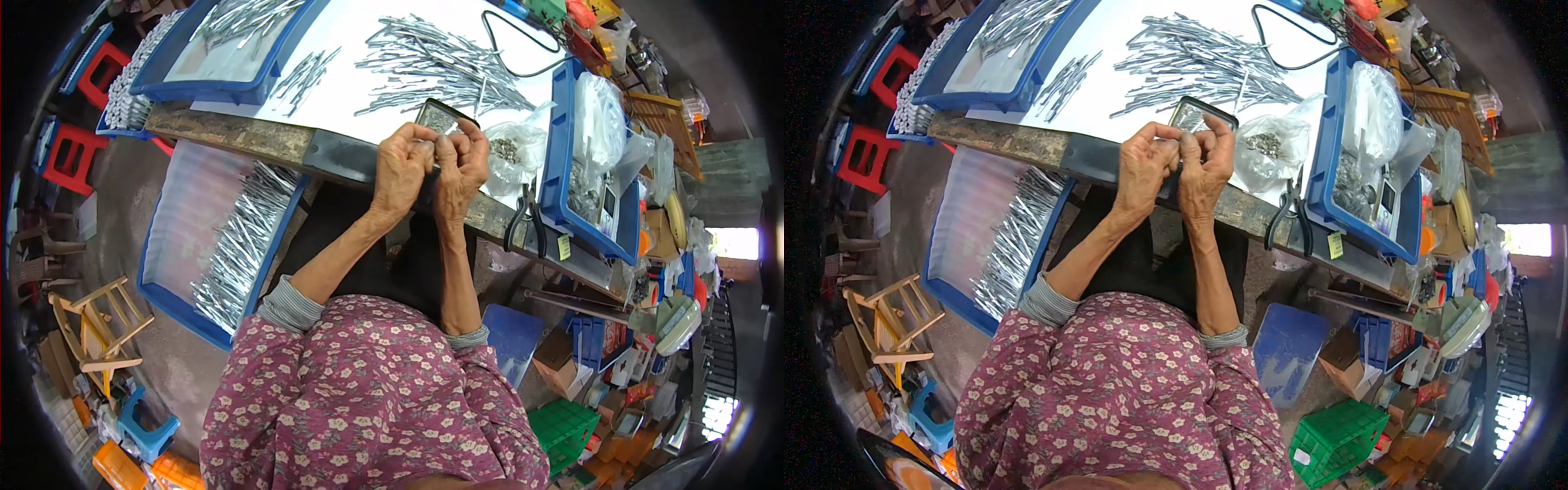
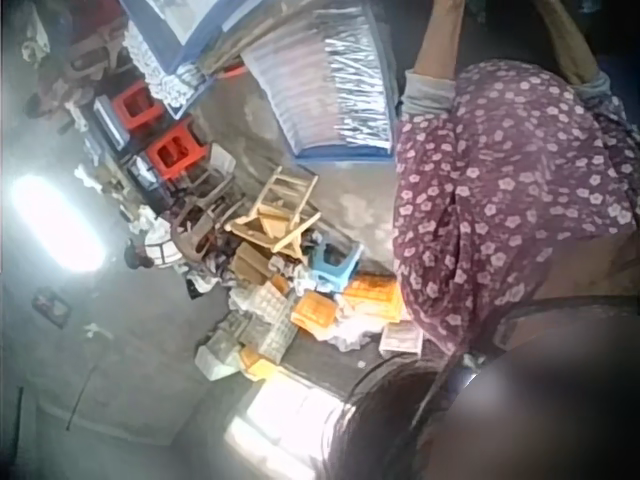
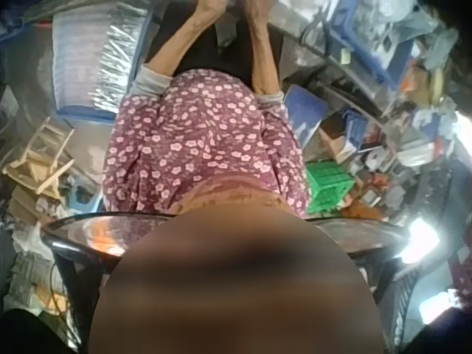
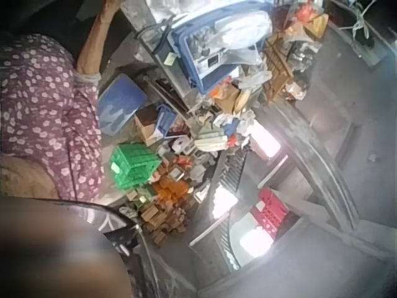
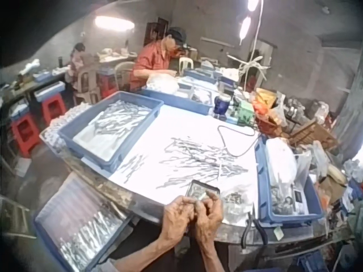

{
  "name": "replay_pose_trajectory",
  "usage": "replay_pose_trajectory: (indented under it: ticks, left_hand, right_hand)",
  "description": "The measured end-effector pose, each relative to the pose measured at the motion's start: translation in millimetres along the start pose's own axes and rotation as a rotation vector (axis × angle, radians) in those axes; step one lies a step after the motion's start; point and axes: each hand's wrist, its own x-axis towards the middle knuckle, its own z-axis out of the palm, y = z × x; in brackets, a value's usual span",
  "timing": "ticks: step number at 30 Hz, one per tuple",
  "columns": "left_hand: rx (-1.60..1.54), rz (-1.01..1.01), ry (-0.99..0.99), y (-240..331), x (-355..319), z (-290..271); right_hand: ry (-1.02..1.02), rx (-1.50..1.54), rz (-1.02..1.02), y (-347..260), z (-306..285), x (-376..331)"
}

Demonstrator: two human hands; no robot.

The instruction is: Manually picking up, checking, and placing small metal pins into a container at a manufacturing workbench.

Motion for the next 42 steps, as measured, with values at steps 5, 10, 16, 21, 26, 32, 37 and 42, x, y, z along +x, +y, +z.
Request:
replay_pose_trajectory:
  ticks: [5,10,16,21,26,32,37,42]
  left_hand:
    - [0.075,0.045,0.041,-10,0,3]
    - [0.196,0.114,0.028,-13,0,3]
    - [0.417,0.184,-0.003,-1,3,-5]
    - [0.91,0.331,0.116,23,27,-40]
    - [1.341,0.534,0.226,32,65,-89]
    - [1.594,0.579,0.23,26,96,-119]
    - [1.756,0.512,0.25,27,104,-121]
    - [1.618,0.597,0.216,22,90,-104]
  right_hand:
    - [0.077,-0.224,-0.118,5,3,-1]
    - [0.086,-0.334,-0.091,2,4,-1]
    - [-0.036,-0.141,0.007,7,-4,5]
    - [-0.022,-0.232,-0.018,7,-14,2]
    - [-0.019,-0.345,-0.076,11,-20,0]
    - [-0.032,-0.398,-0.066,12,-21,1]
    - [-0.039,-0.419,-0.052,8,-18,-1]
    - [-0.057,-0.439,-0.022,6,-20,-2]
